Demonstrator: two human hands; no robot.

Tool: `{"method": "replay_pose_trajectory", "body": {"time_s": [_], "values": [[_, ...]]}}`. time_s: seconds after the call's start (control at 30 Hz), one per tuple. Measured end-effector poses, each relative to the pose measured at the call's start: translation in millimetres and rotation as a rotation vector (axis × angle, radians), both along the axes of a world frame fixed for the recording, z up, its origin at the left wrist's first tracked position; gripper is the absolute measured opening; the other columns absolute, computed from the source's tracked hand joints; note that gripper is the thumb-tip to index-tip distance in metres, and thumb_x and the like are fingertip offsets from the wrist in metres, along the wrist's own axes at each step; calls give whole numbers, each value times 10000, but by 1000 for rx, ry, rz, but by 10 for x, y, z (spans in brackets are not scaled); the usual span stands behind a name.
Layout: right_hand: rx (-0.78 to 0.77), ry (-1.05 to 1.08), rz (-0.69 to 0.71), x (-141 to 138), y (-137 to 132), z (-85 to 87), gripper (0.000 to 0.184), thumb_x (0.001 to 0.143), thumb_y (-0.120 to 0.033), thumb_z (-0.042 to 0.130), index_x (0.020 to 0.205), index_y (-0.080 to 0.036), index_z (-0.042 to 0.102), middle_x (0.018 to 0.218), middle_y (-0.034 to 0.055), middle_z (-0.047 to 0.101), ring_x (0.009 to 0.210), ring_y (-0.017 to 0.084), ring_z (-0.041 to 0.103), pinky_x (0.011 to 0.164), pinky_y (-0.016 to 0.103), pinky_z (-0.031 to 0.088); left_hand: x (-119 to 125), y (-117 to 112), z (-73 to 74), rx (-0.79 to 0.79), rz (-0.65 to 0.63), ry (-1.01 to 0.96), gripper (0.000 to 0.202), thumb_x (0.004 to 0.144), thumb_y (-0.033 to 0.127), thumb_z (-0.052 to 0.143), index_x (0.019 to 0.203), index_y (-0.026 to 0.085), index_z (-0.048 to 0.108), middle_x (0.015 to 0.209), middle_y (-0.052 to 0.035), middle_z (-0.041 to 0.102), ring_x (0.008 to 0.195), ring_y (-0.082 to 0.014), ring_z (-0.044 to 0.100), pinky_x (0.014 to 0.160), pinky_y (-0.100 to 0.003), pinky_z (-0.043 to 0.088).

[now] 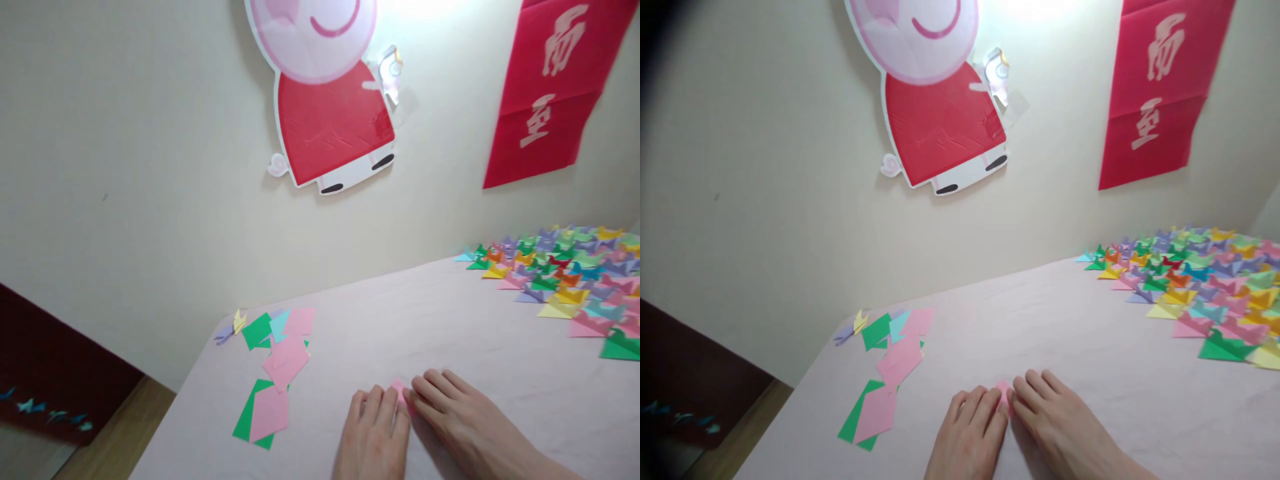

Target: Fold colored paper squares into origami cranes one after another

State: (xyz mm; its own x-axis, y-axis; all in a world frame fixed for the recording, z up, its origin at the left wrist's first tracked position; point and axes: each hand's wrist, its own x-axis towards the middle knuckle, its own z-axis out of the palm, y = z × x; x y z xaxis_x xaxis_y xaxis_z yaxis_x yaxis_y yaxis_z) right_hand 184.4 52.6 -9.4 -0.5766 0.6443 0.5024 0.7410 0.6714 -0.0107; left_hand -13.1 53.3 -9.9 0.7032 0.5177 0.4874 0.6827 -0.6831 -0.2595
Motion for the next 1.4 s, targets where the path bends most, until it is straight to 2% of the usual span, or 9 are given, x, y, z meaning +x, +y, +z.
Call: {"method": "replay_pose_trajectory", "body": {"time_s": [0.27, 0.5, 0.67, 0.8, 0.9, 1.07, 1.23, 1.3, 1.4], "values": [[-14, -50, -3, 206, -116, 115, 231, 796, -75, 526, 931, -223, 639, 883, 58, 678, 767, 239, 567, 736, 379, 422, -16, -20, 102, -182, 21, 93, 256, 941, 317, 502, 1119, 176, 620, 1313, -74, 604, 1126, -256, 530, 903, -389, 409], [-277, 165, -181, -28, -27, 165, 208, 907, -135, 492, 886, -229, 676, 874, 43, 647, 807, 208, 586, 717, 328, 447, -51, -121, -1, -297, 23, -55, 443, 759, 207, 614, 1197, 158, 564, 1360, -90, 572, 1085, -253, 533, 878, -379, 456], [-344, 305, -243, -134, 49, 75, 132, 833, -134, 581, 907, -214, 655, 949, 55, 641, 892, 236, 576, 776, 375, 457, -21, -189, -4, -295, 70, -260, 261, 805, 77, 529, 1031, 190, 593, 1249, -71, 611, 1050, -225, 546, 873, -369, 462], [-426, 362, -203, -143, 51, 67, 142, 820, -116, 578, 876, -228, 645, 950, 39, 646, 898, 233, 574, 789, 381, 449, 59, -185, 121, -451, 270, -386, 270, 857, 150, 563, 1123, 197, 560, 1261, -83, 563, 1159, -236, 504, 958, -394, 433], [-471, 404, -189, -132, 31, 101, 119, 824, -129, 587, 864, -226, 643, 949, 37, 639, 909, 234, 566, 812, 389, 443, 122, -129, 215, -583, 363, -459, 246, 833, 173, 618, 1071, 201, 562, 1173, -63, 573, 1096, -226, 520, 931, -376, 430], [-502, 466, -187, -117, 21, 132, 89, 812, -195, 640, 895, -222, 656, 1028, 56, 642, 957, 243, 556, 858, 407, 442, 181, -35, 345, -763, 412, -551, 195, 749, 102, 635, 878, 211, 539, 981, 1, 596, 940, -192, 541, 847, -338, 415], [-612, 622, -26, -66, 26, 237, 126, 898, -280, 537, 799, -220, 587, 883, 21, 659, 851, 202, 600, 780, 336, 482, 167, -19, 370, -886, 363, -674, 98, 808, 146, 600, 776, 214, 537, 833, 27, 608, 843, -173, 558, 796, -307, 426], [-563, 627, -9, -48, 43, 291, 119, 918, -222, 466, 843, -211, 558, 826, 14, 646, 762, 176, 598, 699, 291, 479, 165, -23, 353, -834, 373, -708, 177, 785, 84, 578, 898, 218, 559, 935, 13, 620, 873, -171, 562, 807, -303, 441], [-233, 364, -5, -55, 75, 315, 178, 903, -127, 445, 789, -204, 559, 777, 26, 626, 714, 181, 555, 677, 300, 432, 158, -49, 335, -696, 347, -664, 440, 733, -25, 514, 1090, 231, 542, 1115, -15, 600, 964, -171, 554, 862, -312, 449]]}}
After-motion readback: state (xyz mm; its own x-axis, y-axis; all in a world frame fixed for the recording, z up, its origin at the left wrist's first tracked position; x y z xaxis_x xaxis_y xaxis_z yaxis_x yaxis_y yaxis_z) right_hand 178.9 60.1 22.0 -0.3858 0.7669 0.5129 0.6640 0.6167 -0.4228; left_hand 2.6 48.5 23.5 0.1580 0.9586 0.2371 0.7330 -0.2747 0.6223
